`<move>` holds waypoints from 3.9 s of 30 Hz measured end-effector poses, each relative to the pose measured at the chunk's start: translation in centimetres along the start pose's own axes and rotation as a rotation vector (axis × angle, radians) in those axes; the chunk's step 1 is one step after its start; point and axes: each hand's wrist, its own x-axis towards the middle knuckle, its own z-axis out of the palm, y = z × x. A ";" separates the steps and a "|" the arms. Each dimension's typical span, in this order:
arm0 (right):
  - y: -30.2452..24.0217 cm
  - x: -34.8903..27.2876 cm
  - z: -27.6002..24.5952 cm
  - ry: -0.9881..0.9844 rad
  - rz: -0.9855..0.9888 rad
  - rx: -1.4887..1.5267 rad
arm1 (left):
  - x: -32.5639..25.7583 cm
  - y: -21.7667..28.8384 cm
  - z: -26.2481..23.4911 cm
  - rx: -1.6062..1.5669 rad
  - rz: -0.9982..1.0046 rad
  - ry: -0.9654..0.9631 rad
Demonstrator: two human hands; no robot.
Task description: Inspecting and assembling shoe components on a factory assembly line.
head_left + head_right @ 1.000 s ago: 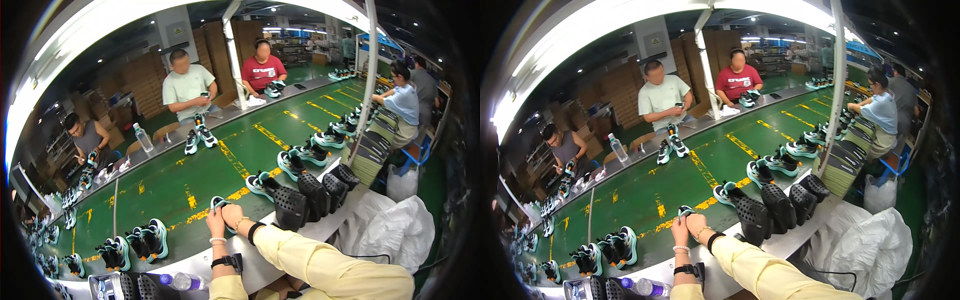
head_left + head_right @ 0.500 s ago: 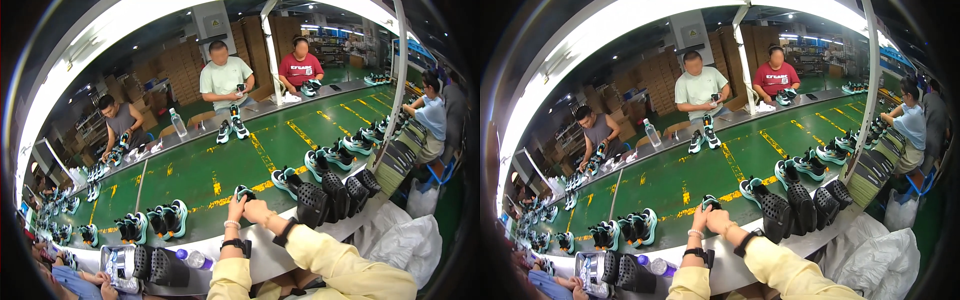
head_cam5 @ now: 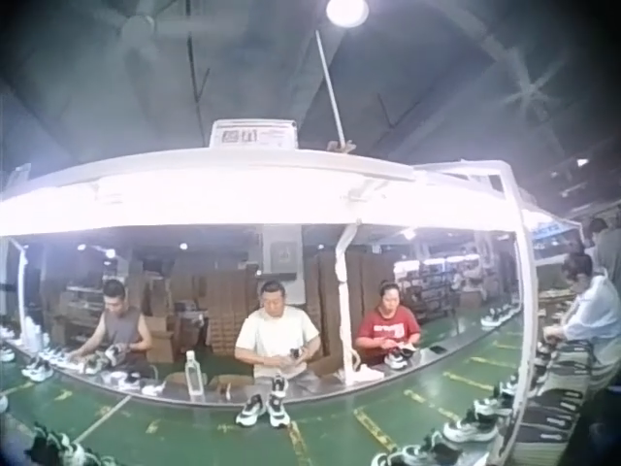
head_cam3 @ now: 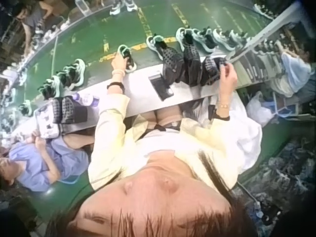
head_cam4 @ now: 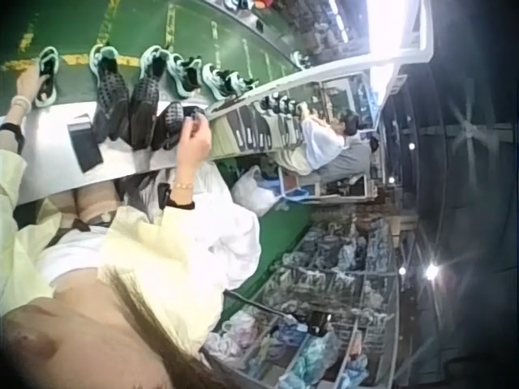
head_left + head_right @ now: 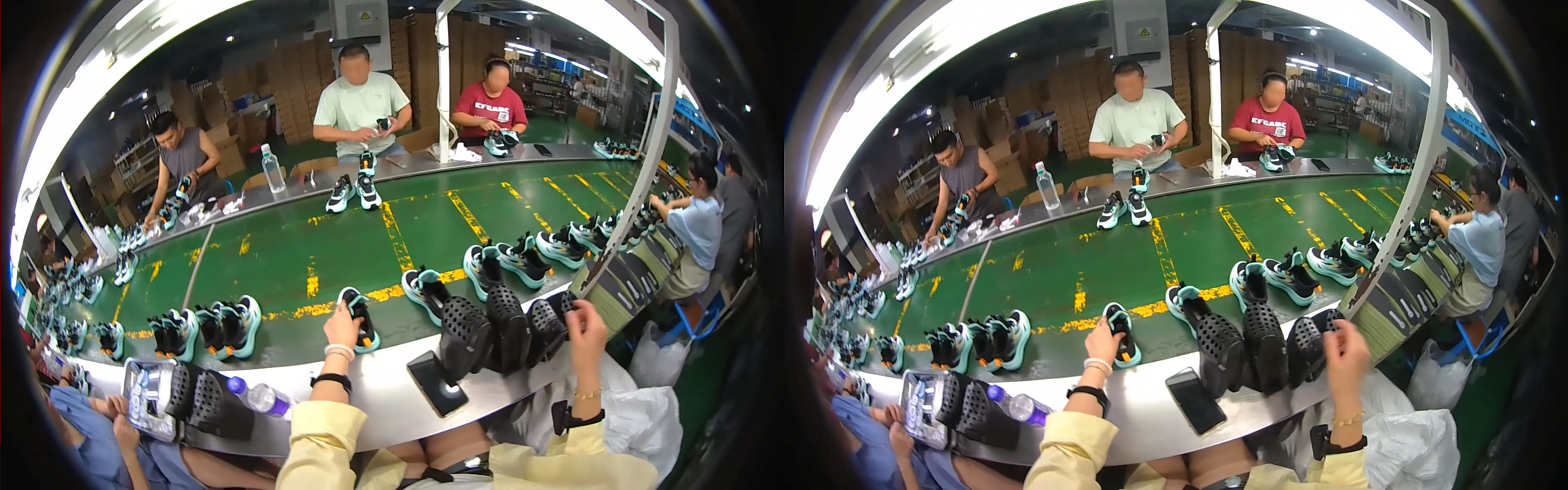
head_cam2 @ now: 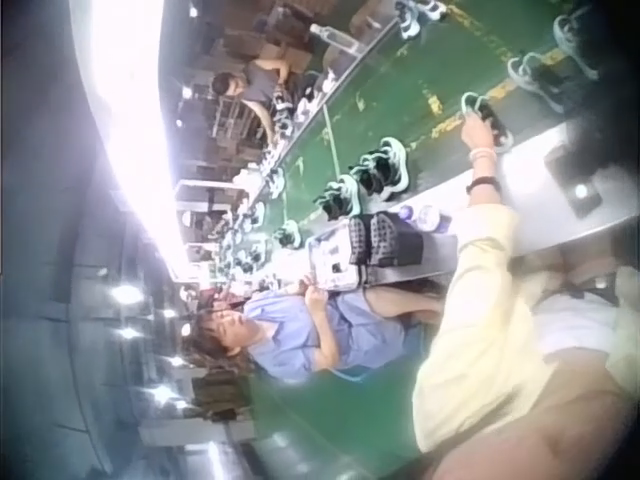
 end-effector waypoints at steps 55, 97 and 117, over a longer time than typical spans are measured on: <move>-21.2 -4.9 29.7 -0.706 -0.361 -0.202 | -8.2 1.5 -0.1 0.025 0.288 0.307; -19.4 -5.5 42.9 -0.835 -0.443 -0.325 | -8.0 1.3 1.2 0.086 0.007 0.163; 8.2 -1.1 -7.0 0.135 -0.014 0.433 | -4.3 13.6 -3.1 -0.355 0.483 0.012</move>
